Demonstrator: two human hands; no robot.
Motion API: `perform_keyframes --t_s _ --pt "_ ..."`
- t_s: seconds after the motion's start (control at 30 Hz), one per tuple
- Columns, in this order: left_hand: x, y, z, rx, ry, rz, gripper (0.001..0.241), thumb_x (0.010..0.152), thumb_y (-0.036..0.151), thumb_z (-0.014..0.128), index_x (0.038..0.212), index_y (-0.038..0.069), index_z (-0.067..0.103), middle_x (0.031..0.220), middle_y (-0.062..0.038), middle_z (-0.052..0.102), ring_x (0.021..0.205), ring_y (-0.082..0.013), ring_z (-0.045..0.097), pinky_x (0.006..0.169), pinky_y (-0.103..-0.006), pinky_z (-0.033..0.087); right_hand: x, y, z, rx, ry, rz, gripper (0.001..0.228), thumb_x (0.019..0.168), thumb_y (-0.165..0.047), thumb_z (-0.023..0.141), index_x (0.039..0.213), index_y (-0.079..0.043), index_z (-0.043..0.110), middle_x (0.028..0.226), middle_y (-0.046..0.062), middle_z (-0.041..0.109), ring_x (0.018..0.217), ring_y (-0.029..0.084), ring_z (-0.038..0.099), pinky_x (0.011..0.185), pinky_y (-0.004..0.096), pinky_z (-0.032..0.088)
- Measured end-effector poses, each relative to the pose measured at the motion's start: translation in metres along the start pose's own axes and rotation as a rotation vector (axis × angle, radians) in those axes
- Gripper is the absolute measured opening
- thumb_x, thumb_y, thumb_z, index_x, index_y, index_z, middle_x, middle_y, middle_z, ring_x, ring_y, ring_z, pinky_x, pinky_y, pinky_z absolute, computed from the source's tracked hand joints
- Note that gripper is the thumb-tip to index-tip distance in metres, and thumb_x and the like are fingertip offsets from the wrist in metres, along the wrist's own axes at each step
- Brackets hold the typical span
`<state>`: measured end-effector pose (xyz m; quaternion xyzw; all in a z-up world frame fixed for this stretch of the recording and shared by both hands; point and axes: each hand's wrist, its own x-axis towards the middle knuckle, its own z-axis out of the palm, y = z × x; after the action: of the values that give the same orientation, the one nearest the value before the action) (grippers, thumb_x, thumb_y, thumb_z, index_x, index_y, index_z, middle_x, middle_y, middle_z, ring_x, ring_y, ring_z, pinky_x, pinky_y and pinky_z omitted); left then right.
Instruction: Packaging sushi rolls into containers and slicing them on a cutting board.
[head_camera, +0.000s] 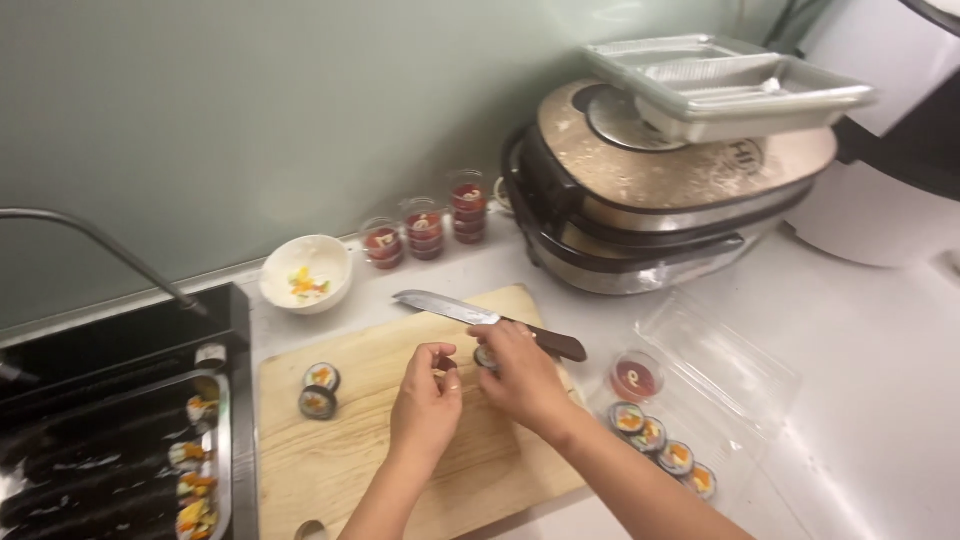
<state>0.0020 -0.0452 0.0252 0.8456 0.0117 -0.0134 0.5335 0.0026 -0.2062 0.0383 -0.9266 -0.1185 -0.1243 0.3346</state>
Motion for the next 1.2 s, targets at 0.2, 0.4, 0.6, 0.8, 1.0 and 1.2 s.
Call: perform_keyframes --t_s 0.2,0.4,0.6,0.8,1.0,1.2 --pt "-0.019 0.030 0.041 -0.001 -0.153 0.035 0.029 0.090 0.011 0.062 0.118 0.020 0.059 0.099 0.000 0.071 0.078 -0.0153 0.070 0.072 -0.0347 0.056 -0.069 0.027 -0.083 0.017 0.082 0.029 0.059 0.072 0.000 0.073 0.128 -0.010 0.060 0.117 0.011 0.066 0.109 0.031 0.063 0.093 0.041 0.050" --pt "-0.031 0.039 0.081 -0.023 -0.246 0.143 0.028 0.090 0.010 0.060 0.117 0.019 0.058 0.104 0.002 0.066 0.080 -0.0173 0.070 0.073 -0.0344 0.057 -0.097 0.055 -0.112 -0.114 -0.038 0.055 0.061 0.074 -0.006 0.073 0.133 -0.014 0.056 0.110 0.004 0.069 0.110 0.023 0.065 0.099 0.042 0.043" --pt "-0.038 0.053 0.075 0.008 -0.320 0.079 0.028 0.091 0.012 0.059 0.118 0.020 0.057 0.106 0.001 0.066 0.079 -0.0195 0.069 0.074 -0.0357 0.055 -0.091 0.058 -0.110 -0.159 -0.128 0.019 0.065 0.078 -0.007 0.072 0.138 -0.016 0.050 0.105 0.001 0.071 0.110 0.022 0.063 0.111 0.050 0.032" --pt "-0.037 0.043 0.079 0.014 -0.293 0.164 0.028 0.090 0.010 0.058 0.118 0.017 0.057 0.109 -0.002 0.066 0.088 -0.0210 0.071 0.077 -0.0375 0.056 -0.087 0.060 -0.109 -0.279 -0.154 -0.018 0.067 0.076 -0.008 0.072 0.139 -0.016 0.049 0.104 -0.001 0.071 0.113 0.022 0.060 0.107 0.049 0.032" --pt "-0.037 0.047 0.093 0.052 -0.317 0.199 0.028 0.090 0.012 0.058 0.118 0.016 0.057 0.114 -0.003 0.066 0.093 -0.0241 0.071 0.082 -0.0396 0.055 -0.083 0.059 -0.107 -0.426 -0.152 -0.011 0.067 0.077 -0.019 0.075 0.141 -0.018 0.052 0.102 0.001 0.071 0.113 0.022 0.059 0.106 0.047 0.033" --pt "-0.034 0.046 0.102 0.101 -0.323 0.261 0.029 0.090 0.011 0.060 0.119 0.014 0.057 0.117 -0.006 0.064 0.100 -0.0247 0.069 0.083 -0.0405 0.055 -0.091 0.067 -0.114 -0.271 -0.090 0.032 0.041 0.083 -0.023 0.075 0.123 -0.017 0.065 0.107 0.001 0.074 0.116 0.021 0.062 0.107 0.049 0.031"
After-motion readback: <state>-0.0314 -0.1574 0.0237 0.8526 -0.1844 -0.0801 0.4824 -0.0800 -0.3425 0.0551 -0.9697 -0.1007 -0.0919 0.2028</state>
